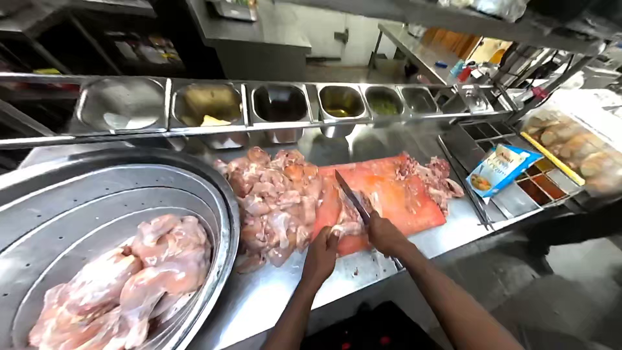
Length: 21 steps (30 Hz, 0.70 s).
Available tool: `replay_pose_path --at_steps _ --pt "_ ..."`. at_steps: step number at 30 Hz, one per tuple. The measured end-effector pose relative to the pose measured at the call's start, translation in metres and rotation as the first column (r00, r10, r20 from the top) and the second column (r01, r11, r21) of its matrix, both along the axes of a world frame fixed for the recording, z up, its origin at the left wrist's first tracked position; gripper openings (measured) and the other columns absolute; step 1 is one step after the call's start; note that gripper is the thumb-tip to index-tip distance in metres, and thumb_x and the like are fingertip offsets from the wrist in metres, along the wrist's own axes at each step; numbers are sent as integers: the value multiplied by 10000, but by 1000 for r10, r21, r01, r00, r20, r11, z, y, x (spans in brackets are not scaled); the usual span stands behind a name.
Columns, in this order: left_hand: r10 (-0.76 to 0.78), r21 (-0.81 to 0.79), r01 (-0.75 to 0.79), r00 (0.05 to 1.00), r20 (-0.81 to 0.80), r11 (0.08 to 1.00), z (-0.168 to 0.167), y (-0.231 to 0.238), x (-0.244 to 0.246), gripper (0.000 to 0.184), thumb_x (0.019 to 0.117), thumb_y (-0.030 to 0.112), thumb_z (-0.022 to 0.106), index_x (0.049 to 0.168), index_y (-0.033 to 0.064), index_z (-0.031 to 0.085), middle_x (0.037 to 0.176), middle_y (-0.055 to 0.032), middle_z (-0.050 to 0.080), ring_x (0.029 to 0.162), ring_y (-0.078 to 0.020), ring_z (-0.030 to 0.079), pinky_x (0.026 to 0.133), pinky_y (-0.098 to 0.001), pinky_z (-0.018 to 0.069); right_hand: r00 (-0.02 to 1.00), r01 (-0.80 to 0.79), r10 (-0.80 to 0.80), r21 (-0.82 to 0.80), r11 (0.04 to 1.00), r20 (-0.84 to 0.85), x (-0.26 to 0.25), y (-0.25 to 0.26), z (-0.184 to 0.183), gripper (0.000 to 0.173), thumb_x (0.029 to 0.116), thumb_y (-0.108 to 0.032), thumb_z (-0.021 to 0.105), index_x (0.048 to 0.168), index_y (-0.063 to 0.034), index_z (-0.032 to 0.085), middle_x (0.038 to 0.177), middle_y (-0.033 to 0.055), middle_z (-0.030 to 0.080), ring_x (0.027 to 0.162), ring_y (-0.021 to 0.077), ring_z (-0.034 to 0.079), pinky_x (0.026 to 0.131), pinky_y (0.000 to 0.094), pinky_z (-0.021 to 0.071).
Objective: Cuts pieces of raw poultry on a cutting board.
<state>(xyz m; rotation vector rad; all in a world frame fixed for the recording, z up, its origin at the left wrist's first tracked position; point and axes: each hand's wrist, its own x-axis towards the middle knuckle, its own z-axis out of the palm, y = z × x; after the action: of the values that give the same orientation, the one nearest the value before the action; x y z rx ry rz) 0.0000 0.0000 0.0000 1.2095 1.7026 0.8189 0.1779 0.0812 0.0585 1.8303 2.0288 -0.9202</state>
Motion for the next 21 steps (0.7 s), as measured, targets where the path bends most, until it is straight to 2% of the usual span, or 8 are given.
replay_pose_path --at_steps 4,5,8,10,14,16,18,21 --pt "-10 26 10 1000 11 1000 -4 -8 -5 323 1099 328 453 1087 78 658 826 -75 628 777 -208 640 768 -441 549 999 33 -33 4 999 9 -4 5 -4 316 1055 -270 521 1280 -59 450 924 173 652 677 297 690 620 466 585" --pt "-26 24 26 1000 -1 999 -4 -11 -4 329 1101 342 446 1085 86 653 816 -69 621 771 -207 634 764 -439 542 999 35 -36 14 999 18 -8 7 -3 324 1054 -271 524 1284 -55 453 938 180 657 702 307 698 634 475 588" --pt "-44 50 47 998 -51 998 -5 -18 1 339 1100 363 442 1095 97 652 793 -60 628 748 -206 639 742 -443 545 999 46 -45 46 998 -10 -23 16 3 368 1012 -228 578 1300 -14 498 1063 248 673 936 416 707 775 602 570" --pt "-42 57 49 993 -112 997 -3 -19 4 336 1102 344 447 1110 79 653 807 -83 649 764 -232 658 756 -472 553 999 33 -33 42 999 -2 -28 23 1 399 976 -217 609 1295 -8 493 1113 249 667 1015 424 695 822 625 561" --pt "0 -21 -5 973 -231 1000 2 -24 5 339 1108 323 443 1168 61 648 901 -148 691 861 -318 692 818 -555 554 999 33 -33 9 999 -6 -2 -11 3 382 1008 -176 579 1335 -18 461 1021 224 662 825 373 711 712 545 588" --pt "33 -33 -42 972 -232 999 3 -26 4 348 1110 327 441 1190 62 651 928 -160 697 890 -337 694 831 -569 548 999 43 -42 -35 998 17 21 -33 5 368 1017 -174 568 1340 -33 460 1025 210 662 859 366 708 746 541 584" --pt "72 -20 -78 975 -210 997 -2 -30 4 345 1107 339 443 1147 69 655 891 -143 686 858 -318 687 806 -552 551 997 64 -60 -82 995 46 42 -58 8 321 1044 -208 520 1315 -47 464 1005 201 659 867 358 705 752 536 577" --pt "90 -7 -92 982 -169 996 -4 -40 -3 343 1105 320 447 1150 53 658 895 -143 689 864 -299 688 816 -533 550 993 85 -71 -156 984 94 59 -89 23 334 1053 -204 500 1330 -25 450 1040 220 646 920 380 694 789 547 565"
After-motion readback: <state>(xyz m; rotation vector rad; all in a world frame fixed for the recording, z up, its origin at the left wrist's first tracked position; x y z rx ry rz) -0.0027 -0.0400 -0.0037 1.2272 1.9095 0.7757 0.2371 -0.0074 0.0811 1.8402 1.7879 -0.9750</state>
